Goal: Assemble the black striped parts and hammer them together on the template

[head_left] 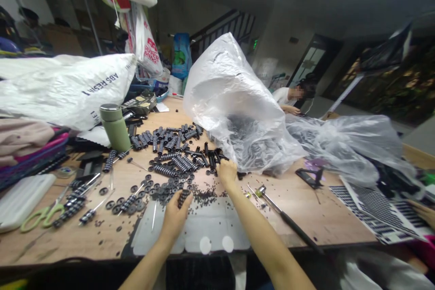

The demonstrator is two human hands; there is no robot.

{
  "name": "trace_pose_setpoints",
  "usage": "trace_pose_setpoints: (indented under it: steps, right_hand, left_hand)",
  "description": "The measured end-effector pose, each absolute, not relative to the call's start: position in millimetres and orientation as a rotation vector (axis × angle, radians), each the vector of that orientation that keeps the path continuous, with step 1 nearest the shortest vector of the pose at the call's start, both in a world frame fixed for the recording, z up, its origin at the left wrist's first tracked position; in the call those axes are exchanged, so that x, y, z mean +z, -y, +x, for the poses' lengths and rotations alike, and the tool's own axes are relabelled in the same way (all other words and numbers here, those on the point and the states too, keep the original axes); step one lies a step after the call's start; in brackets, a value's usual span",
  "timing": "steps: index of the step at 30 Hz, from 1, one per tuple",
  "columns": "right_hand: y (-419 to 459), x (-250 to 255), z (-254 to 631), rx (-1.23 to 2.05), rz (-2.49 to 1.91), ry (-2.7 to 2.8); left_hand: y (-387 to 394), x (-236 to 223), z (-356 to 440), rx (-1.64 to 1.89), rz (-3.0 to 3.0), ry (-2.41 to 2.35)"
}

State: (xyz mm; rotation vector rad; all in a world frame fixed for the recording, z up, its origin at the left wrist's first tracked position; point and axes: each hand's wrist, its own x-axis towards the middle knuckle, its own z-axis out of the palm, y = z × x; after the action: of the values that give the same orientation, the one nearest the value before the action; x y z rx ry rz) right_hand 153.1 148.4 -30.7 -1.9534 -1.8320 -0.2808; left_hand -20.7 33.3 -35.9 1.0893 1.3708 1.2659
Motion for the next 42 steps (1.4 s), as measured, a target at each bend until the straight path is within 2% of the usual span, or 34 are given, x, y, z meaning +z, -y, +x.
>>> trace_pose_setpoints:
  steps: [4, 6, 9, 11, 16, 21, 26, 31, 38, 40, 42]
  right_hand:
    - [-97, -42, 154, -0.346, -1.647, 2.076]
    - [-75, -46, 159, -0.334, -1.414, 2.231]
    - [-52, -43, 166, -0.285, -1.01, 2.341]
    - [-43, -37, 168, -0.177, -0.921, 2.31]
    - [-25, -26, 167, 0.275, -1.119, 2.254]
    - [-23, -41, 165, 0.244, -1.493, 2.08]
    - [-65, -45, 139, 0.302, -1.708, 1.913]
    - [-95, -35, 124, 0.469, -1.652, 1.83]
    - [-35, -30, 125, 0.956, -1.312, 1.794]
    - [-20, -20, 135, 0.855, -1.243, 1.817]
    - [-13, -7, 147, 0.616, -1.211, 1.993]
  left_hand:
    - [-53, -25, -22, 1.197, 0.795, -1.207]
    - [-60, -21, -25, 1.014, 0.664, -1.068]
    - [-59, -18, -26, 0.691, 0.727, -0.912]
    - [-53, -18, -22, 0.667, 0.856, -0.884]
    - [-40, -27, -6, 0.908, 1.059, -1.105]
    - [-37, -39, -12, 1.086, 1.169, -1.41]
    - [-28, -39, -22, 1.106, 1.225, -1.485]
    - [-26, -24, -27, 1.143, 1.166, -1.473]
    - [-38, -9, -14, 1.128, 1.043, -1.278]
    - [-36, -10, -6, 1.05, 1.047, -1.219]
    - [-32, -12, 1, 0.955, 1.078, -1.187]
